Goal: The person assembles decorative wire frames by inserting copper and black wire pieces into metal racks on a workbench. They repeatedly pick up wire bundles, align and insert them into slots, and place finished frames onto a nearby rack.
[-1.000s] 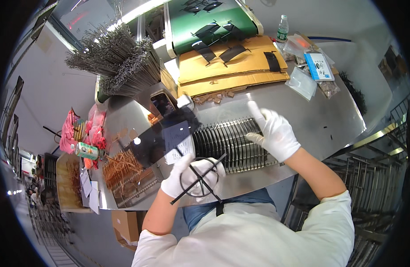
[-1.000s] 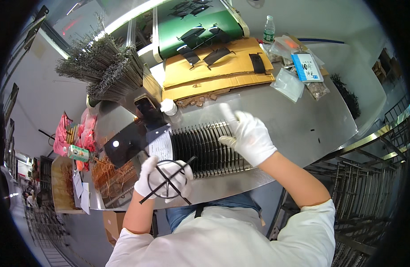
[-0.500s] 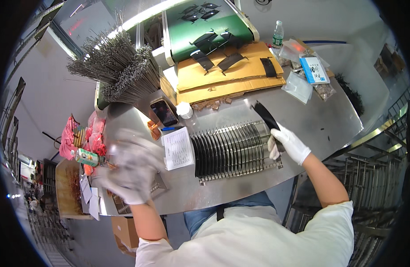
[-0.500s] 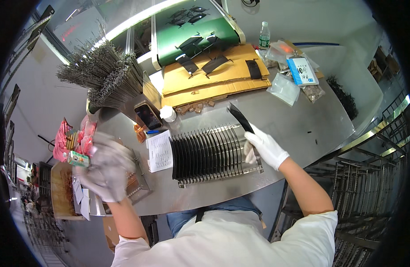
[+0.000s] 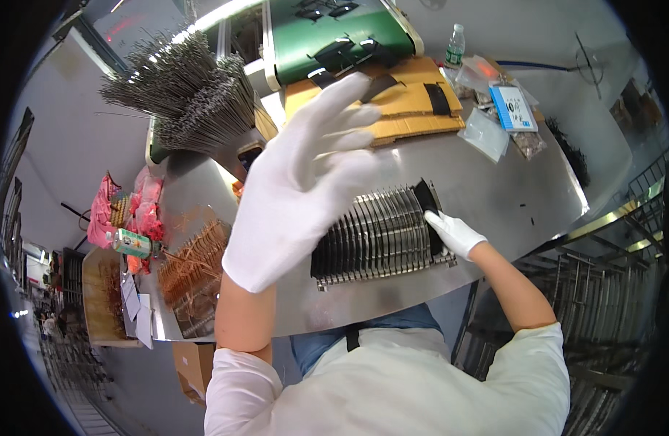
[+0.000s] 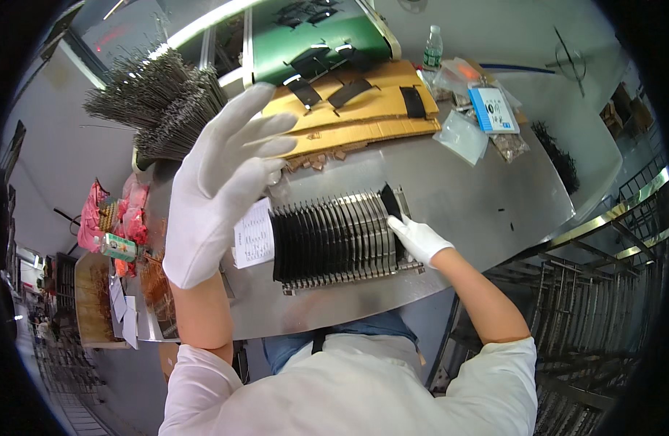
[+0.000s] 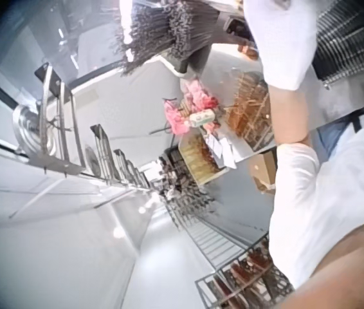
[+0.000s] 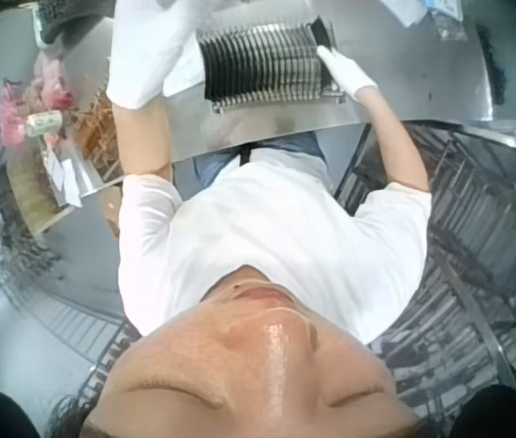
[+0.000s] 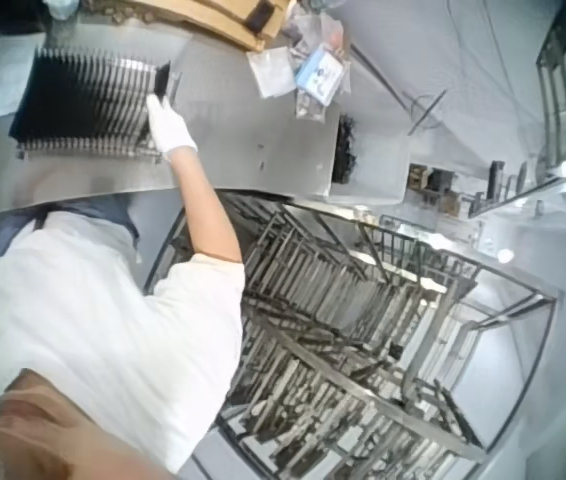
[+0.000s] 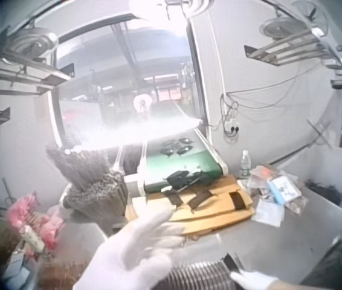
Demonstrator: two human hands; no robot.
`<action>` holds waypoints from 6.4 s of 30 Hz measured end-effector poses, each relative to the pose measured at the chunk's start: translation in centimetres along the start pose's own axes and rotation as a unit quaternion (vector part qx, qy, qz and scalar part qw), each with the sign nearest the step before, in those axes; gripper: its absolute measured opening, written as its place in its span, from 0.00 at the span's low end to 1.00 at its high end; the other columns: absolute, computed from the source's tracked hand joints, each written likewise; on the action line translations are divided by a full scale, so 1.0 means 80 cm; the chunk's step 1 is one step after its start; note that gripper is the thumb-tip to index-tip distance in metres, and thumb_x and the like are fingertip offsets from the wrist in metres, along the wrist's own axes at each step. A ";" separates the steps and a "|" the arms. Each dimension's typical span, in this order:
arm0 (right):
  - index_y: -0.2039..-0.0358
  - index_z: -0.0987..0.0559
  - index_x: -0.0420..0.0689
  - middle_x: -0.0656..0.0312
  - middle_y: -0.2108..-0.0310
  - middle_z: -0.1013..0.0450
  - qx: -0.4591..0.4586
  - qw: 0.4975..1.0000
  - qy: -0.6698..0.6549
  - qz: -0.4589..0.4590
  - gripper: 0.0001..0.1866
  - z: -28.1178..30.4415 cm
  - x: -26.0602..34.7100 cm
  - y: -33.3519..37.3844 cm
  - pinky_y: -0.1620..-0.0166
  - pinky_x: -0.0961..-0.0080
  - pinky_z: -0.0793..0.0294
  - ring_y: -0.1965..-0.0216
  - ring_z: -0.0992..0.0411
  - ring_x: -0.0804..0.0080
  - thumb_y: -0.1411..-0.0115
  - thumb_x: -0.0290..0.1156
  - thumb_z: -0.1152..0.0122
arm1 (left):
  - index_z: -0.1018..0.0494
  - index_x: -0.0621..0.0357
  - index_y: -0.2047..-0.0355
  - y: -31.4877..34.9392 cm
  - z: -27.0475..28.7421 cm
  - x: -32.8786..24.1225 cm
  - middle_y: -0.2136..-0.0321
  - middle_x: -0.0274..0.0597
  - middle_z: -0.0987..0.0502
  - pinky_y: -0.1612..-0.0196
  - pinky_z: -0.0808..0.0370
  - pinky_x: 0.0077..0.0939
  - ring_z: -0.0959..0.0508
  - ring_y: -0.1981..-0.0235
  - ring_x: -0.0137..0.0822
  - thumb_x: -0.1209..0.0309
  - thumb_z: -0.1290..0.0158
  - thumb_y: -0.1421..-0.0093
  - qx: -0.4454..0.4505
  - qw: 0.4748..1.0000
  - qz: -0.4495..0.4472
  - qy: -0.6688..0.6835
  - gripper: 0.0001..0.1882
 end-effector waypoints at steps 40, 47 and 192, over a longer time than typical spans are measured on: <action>0.46 0.24 0.47 0.50 0.44 0.29 -0.242 0.817 0.512 0.113 0.60 0.214 0.209 -0.541 0.38 0.65 0.27 0.40 0.32 0.53 0.91 0.38 0.08 | 0.29 0.44 0.83 0.398 0.151 0.300 0.84 0.39 0.29 0.78 0.30 0.44 0.28 0.83 0.44 0.60 0.40 0.43 -0.162 0.853 0.133 -0.479 0.14; 0.64 0.22 0.46 0.56 0.59 0.29 -0.260 0.817 0.469 0.213 0.46 0.202 0.217 -0.513 0.51 0.65 0.24 0.54 0.29 0.56 0.95 0.33 0.13 | 0.29 0.46 0.82 0.399 0.146 0.296 0.83 0.39 0.29 0.79 0.30 0.42 0.27 0.83 0.43 0.61 0.39 0.44 -0.170 0.842 0.101 -0.502 0.14; 0.28 0.38 0.37 0.40 0.29 0.41 -0.297 0.827 0.201 0.433 0.35 -0.012 0.295 0.137 0.26 0.55 0.46 0.27 0.45 0.45 0.32 0.33 0.41 | 0.41 0.52 0.33 0.146 0.114 0.076 0.48 0.43 0.26 0.54 0.20 0.28 0.21 0.51 0.37 0.63 0.46 0.30 -0.066 0.867 -0.099 0.483 0.29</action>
Point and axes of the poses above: each hand's wrist, its own y-axis away from the middle knuckle, its own z-axis out of the back of the hand, x = y × z, the point moved 10 cm from there along -y, towards the middle knuckle
